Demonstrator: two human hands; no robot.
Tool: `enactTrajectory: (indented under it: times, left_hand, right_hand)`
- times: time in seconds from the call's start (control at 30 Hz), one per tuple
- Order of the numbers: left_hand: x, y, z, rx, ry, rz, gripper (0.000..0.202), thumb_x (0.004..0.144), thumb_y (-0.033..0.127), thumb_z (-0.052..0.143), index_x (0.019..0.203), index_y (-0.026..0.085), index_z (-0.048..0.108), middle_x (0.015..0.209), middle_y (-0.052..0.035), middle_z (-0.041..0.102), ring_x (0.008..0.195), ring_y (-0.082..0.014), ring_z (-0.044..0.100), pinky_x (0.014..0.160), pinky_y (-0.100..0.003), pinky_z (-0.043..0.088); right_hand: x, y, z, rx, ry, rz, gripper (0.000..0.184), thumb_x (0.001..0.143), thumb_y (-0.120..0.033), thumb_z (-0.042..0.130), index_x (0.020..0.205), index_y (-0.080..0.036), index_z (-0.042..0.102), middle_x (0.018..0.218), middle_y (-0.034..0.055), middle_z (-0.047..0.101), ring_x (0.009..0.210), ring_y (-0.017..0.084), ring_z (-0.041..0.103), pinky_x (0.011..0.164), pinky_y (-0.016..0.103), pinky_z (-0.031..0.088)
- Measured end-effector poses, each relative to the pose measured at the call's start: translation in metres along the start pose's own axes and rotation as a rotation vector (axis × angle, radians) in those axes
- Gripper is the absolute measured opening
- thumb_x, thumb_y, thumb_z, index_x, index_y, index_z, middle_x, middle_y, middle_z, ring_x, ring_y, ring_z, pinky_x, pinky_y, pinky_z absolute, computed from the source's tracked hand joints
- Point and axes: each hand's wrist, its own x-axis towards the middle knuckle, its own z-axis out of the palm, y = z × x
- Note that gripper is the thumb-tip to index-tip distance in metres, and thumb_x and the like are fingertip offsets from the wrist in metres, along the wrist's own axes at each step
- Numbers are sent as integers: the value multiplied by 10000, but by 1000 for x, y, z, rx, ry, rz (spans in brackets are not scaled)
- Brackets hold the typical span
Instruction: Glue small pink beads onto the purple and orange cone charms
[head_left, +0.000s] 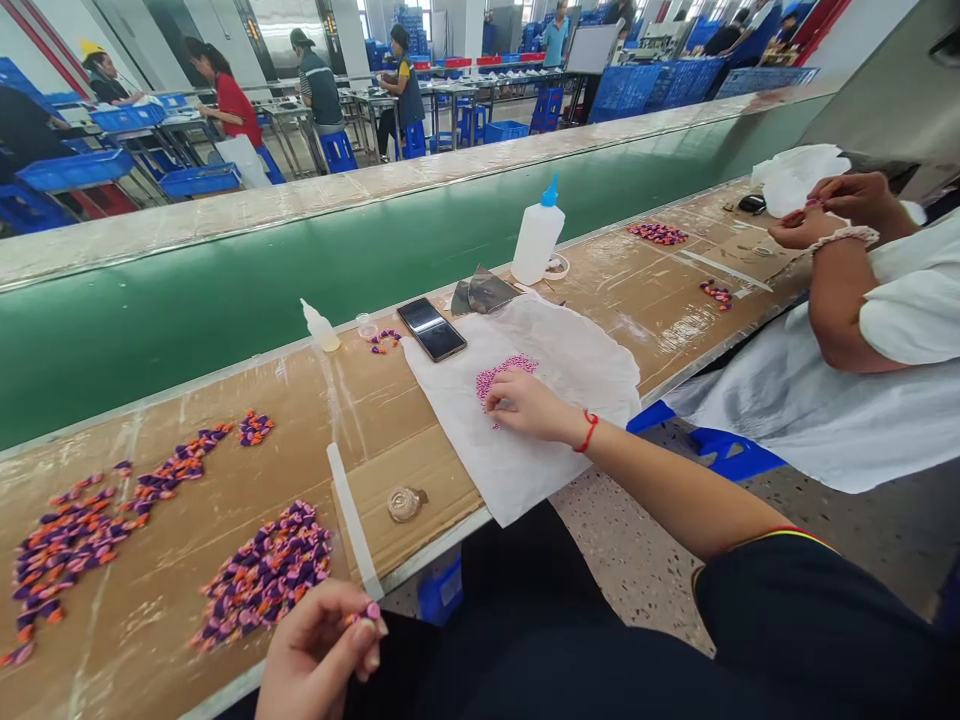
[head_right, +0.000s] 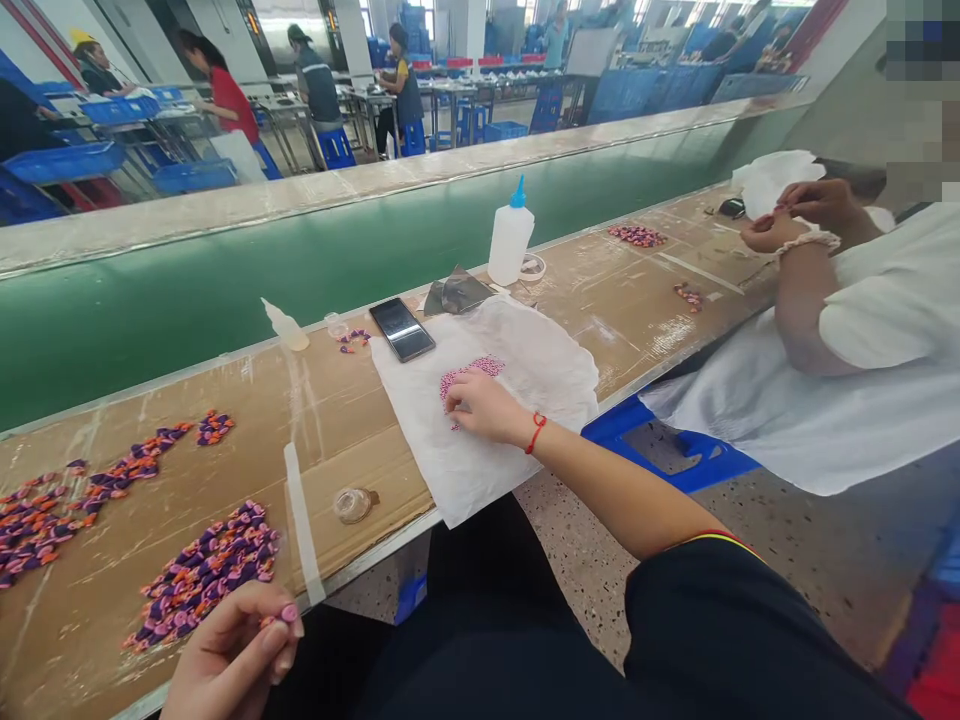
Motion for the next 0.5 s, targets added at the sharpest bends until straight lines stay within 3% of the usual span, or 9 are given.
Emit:
enactTrajectory:
  times: [0.5]
  left_hand:
    - [-4,-11,-4,-60,33,-41,472,456,526,960,625,165,708,534,17,611,403,-30,468,407,-104,368]
  right_hand:
    - [15,0,5,-151,-111,-80,144,791,-47,613,702,-160,604,828,78,654,850,214,538,822,349,403]
